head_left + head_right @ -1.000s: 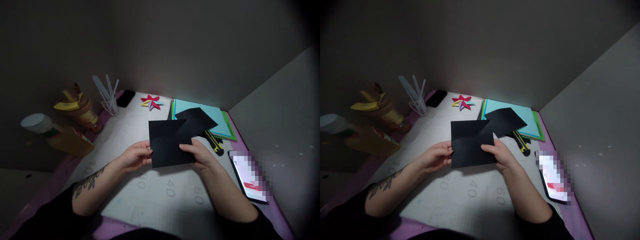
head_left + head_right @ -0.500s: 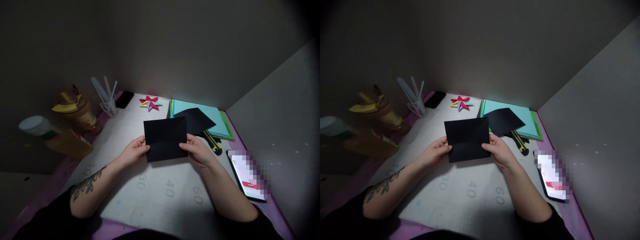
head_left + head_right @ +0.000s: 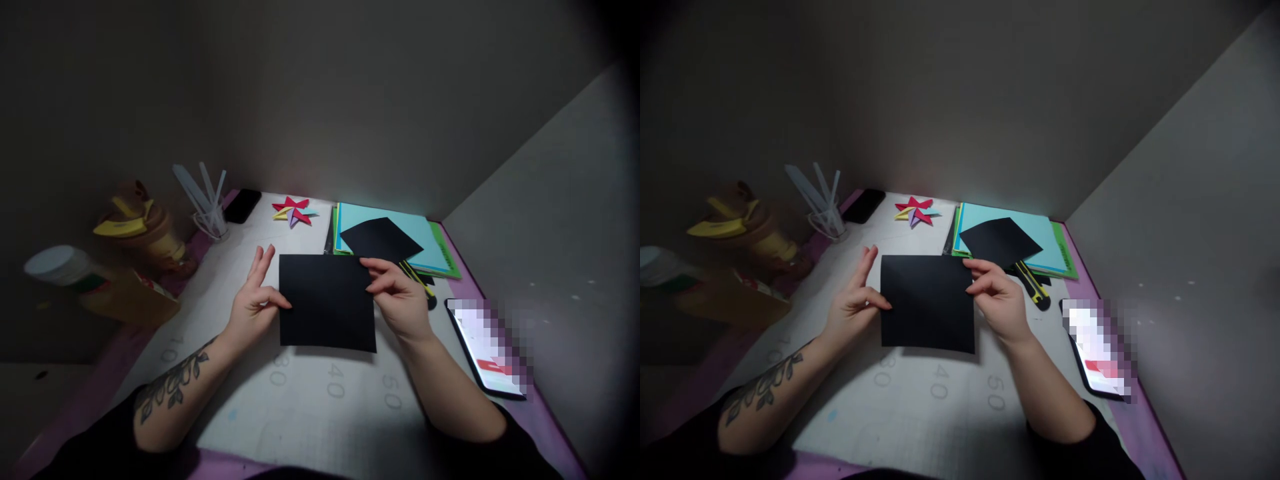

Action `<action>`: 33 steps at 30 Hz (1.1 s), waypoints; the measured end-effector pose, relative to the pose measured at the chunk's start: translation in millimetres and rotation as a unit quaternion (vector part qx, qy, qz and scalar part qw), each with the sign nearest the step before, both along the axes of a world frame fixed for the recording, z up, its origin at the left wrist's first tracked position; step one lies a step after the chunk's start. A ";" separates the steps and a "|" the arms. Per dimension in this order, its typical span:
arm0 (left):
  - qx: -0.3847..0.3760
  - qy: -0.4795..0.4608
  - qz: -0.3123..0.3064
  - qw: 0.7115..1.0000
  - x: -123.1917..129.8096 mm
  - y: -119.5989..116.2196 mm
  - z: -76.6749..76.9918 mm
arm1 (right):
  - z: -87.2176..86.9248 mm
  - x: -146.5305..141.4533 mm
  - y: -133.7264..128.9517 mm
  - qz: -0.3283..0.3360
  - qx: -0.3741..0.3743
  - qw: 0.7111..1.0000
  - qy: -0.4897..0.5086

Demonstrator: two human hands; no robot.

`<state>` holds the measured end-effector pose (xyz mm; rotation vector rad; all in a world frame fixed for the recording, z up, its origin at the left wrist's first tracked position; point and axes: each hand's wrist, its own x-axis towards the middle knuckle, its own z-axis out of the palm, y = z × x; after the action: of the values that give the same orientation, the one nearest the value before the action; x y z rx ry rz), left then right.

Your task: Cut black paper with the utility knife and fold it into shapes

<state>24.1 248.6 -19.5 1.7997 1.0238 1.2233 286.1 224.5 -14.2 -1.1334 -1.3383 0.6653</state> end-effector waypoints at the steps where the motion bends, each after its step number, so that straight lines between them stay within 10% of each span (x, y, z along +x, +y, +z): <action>1: -0.022 -0.024 0.002 0.999 1.1 0.6 -1.8 | 0.4 0.1 -0.4 -0.005 0.005 1.000 -0.004; 9: -0.321 -0.319 0.013 0.891 12.4 6.9 -5.4 | -4.3 1.9 -0.8 -0.003 0.033 0.997 -0.073; 28: -0.283 -0.180 0.035 0.942 9.6 10.9 -14.2 | -14.0 -6.7 11.3 -0.075 -0.128 0.989 0.027; 33: -0.323 -0.105 0.065 0.938 7.3 17.1 -17.4 | 8.5 -5.2 -6.5 -0.081 -0.026 0.994 0.075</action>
<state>31.5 265.8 -37.0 1.0865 1.2493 0.9691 280.9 218.0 -5.7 -1.1962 -1.0946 0.6549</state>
